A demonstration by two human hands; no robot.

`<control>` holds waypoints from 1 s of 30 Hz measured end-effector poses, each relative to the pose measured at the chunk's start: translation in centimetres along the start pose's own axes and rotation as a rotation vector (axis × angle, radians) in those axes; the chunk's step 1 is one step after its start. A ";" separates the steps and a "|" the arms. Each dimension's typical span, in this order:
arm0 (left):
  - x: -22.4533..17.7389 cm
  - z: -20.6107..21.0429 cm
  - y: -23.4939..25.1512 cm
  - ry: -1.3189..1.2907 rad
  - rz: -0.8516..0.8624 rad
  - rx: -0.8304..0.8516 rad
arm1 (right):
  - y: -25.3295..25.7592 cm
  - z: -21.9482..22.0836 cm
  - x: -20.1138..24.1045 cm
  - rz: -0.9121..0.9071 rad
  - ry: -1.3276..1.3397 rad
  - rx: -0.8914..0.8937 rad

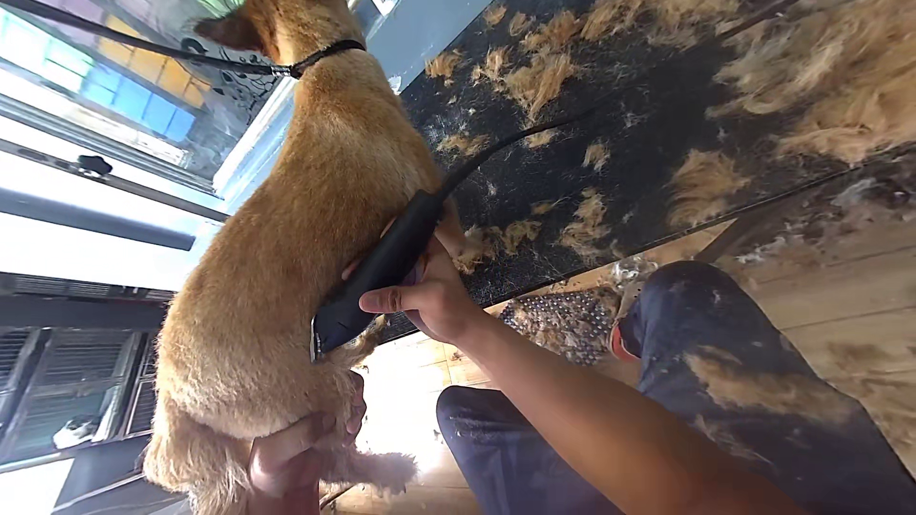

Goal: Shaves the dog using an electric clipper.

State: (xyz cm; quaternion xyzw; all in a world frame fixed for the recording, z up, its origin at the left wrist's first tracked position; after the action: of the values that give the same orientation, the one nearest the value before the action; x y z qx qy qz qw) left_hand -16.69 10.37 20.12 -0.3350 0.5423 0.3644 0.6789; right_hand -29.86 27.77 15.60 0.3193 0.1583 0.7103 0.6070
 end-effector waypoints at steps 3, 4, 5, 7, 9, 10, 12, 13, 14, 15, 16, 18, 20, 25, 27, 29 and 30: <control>0.1 -0.1 -0.2 -0.003 -0.001 -0.006 | 0.1 0.2 0.1 0.041 0.009 0.065; 0.1 -0.2 -0.2 -0.001 0.002 -0.013 | 0.0 0.2 0.2 0.049 0.004 0.083; 0.1 -0.3 -0.2 -0.004 -0.001 -0.015 | 0.0 0.3 0.4 0.059 -0.013 0.101; 0.2 -0.5 -0.5 -0.013 -0.005 -0.026 | -0.4 0.6 0.9 0.075 -0.061 0.125; 0.3 -0.7 -0.5 -0.001 -0.012 -0.035 | -0.8 1.1 1.4 0.090 -0.109 0.137; 0.3 -0.6 -0.5 0.015 -0.016 -0.025 | -1.1 1.3 1.6 0.091 -0.124 0.140; 0.2 -0.3 -0.1 0.063 -0.035 -0.007 | -1.7 1.5 1.9 0.093 -0.158 0.165; 0.1 -0.1 0.1 0.102 -0.044 -0.012 | -1.9 1.6 2.1 0.102 -0.175 0.178; 0.2 0.0 0.3 0.137 -0.057 -0.009 | -2.3 1.7 2.2 0.116 -0.193 0.185; 0.3 -0.1 0.5 0.173 -0.076 -0.007 | -2.6 1.7 2.4 0.131 -0.215 0.189; 0.5 -0.2 0.6 0.220 -0.089 -0.005 | -2.9 1.7 2.6 0.141 -0.233 0.189; 1.1 -0.9 0.6 0.274 -0.068 -0.037 | -3.7 1.6 3.1 0.151 -0.259 0.204; 1.3 -1.0 0.9 0.324 0.084 -0.129 | -4.4 1.2 3.8 0.191 -0.281 0.235; 2.6 0.4 3.2 0.069 0.408 -0.126 | -5.3 -1.6 6.7 0.380 -0.307 0.384; 4.1 -0.1 3.5 -0.022 0.483 -0.191 | -5.0 -2.5 8.5 0.321 -0.340 0.349; 4.8 -0.1 4.1 -0.028 0.515 -0.255 | -4.0 -3.2 9.8 0.179 -0.348 0.241; 4.8 0.2 4.5 -0.041 0.526 -0.274 | -3.4 -3.4 10.2 0.095 -0.348 0.195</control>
State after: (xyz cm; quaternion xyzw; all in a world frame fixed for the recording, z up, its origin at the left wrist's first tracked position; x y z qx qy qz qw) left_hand -19.71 13.48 15.21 -0.2641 0.5423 0.6042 0.5206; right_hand -30.10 38.86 13.62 0.5014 0.1040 0.6536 0.5573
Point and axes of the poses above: each hand's wrist, its own y-axis towards the middle knuckle, its own z-axis out of the palm, x = y × z, the point moved 5 cm from there along y, towards the middle knuckle, and after that the axes turned 15 degrees about x, right-handed, at the moved point
